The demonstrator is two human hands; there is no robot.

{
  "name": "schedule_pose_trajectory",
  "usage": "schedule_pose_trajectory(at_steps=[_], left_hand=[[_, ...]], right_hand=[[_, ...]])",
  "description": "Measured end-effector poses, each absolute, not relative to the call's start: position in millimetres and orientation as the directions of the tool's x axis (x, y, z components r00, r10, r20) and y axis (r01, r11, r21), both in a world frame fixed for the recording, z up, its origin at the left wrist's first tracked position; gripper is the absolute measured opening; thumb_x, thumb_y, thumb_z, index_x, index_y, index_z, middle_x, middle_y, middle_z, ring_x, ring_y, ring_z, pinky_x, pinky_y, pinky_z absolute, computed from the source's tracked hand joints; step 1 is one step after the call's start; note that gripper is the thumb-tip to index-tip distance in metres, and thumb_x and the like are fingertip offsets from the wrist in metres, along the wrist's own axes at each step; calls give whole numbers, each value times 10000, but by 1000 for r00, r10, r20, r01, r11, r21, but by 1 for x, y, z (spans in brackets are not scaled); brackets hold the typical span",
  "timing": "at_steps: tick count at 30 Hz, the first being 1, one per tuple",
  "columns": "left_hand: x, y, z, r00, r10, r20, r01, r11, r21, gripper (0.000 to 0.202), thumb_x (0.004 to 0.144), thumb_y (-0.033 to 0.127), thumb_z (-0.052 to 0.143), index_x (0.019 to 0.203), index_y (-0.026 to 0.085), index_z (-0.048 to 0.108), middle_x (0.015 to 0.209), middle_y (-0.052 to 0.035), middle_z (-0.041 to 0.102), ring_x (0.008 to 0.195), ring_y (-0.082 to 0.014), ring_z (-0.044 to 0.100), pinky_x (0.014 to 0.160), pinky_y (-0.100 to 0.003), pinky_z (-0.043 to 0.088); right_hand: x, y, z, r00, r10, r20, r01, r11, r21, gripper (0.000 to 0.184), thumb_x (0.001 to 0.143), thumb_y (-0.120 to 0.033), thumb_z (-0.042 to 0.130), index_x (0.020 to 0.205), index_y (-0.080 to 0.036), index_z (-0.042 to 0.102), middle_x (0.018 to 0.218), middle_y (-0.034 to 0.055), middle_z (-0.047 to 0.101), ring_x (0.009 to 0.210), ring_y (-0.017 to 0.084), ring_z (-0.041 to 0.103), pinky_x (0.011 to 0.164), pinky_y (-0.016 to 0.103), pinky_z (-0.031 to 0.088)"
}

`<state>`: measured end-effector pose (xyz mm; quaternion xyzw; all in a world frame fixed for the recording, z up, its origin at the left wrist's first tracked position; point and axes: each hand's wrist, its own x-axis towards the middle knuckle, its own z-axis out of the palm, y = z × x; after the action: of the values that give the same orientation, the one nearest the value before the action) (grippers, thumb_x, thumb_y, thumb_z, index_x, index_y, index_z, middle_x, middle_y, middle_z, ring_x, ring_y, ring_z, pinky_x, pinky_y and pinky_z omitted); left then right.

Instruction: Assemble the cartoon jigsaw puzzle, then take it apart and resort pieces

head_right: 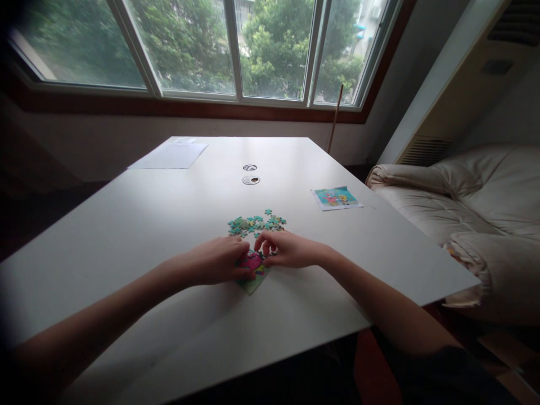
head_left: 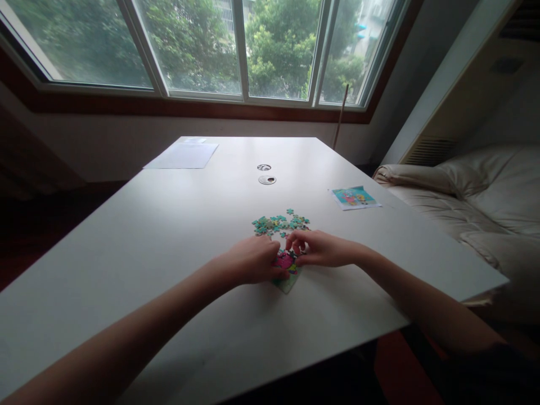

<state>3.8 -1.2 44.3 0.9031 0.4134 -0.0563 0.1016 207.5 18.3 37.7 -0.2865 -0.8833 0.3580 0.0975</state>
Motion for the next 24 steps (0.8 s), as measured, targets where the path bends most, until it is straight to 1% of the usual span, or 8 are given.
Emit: schedule_pose_trajectory(at_steps=[6, 11, 15, 17, 18, 21, 22, 24], left_hand=[[9, -13, 51, 585, 784, -208, 810, -573, 119, 356, 726, 526, 532, 674, 177, 586, 648, -60, 606, 580, -186, 555, 451, -258, 272], [10, -14, 53, 553, 814, -177, 833, -539, 126, 405, 747, 537, 491, 593, 173, 578, 509, -31, 516, 460, -142, 491, 405, -251, 215], [8, -8, 49, 518, 834, -190, 853, -489, 181, 440, 746, 553, 479, 544, 171, 560, 464, -27, 486, 439, -136, 465, 412, -245, 227], [7, -5, 47, 508, 843, -176, 854, -466, 232, 378, 716, 525, 527, 594, 172, 585, 536, -41, 542, 496, -157, 498, 433, -241, 255], [6, -3, 46, 510, 845, -160, 847, -461, 264, 328, 701, 497, 554, 662, 176, 607, 592, -45, 571, 538, -170, 518, 447, -239, 273], [4, 5, 41, 547, 826, -139, 802, -469, 371, 259, 699, 367, 584, 893, 199, 619, 712, -23, 611, 630, -168, 548, 498, -225, 334], [4, 7, 40, 565, 813, -143, 782, -472, 407, 241, 708, 328, 577, 909, 203, 621, 714, -10, 612, 635, -155, 550, 516, -218, 350], [3, 12, 37, 598, 785, -159, 744, -471, 474, 174, 721, 276, 553, 848, 199, 643, 691, 7, 607, 625, -133, 548, 534, -205, 370]], right_hand=[[205, 19, 38, -822, 569, -27, 408, 555, -725, 234, 774, -154, 562, 1004, -161, 519, 824, 9, 559, 711, 93, 513, 625, 200, 424], [207, 18, 41, -827, 560, -39, 381, 510, -771, 259, 787, -170, 558, 1039, -166, 497, 744, -15, 523, 681, 83, 500, 605, 190, 431], [210, 19, 40, -815, 579, -23, 372, 492, -787, 332, 753, -182, 604, 1070, -178, 504, 886, 24, 528, 784, 97, 513, 646, 198, 461], [210, 20, 37, -796, 605, -10, 368, 471, -801, 337, 730, -144, 609, 1052, -175, 512, 963, 43, 532, 804, 97, 522, 656, 203, 470], [210, 20, 36, -787, 617, -3, 362, 457, -812, 336, 722, -129, 609, 1041, -171, 513, 973, 46, 537, 802, 96, 529, 658, 205, 472], [209, 23, 29, -774, 633, 8, 316, 396, -862, 316, 724, -129, 609, 1022, -160, 507, 905, 33, 571, 792, 99, 557, 677, 219, 477], [209, 24, 28, -774, 633, 1, 304, 373, -877, 309, 729, -135, 608, 1019, -157, 505, 876, 28, 583, 782, 100, 565, 680, 225, 477], [210, 25, 25, -779, 626, -24, 297, 336, -894, 297, 734, -144, 609, 1012, -152, 504, 835, 22, 602, 758, 101, 577, 678, 234, 479]])
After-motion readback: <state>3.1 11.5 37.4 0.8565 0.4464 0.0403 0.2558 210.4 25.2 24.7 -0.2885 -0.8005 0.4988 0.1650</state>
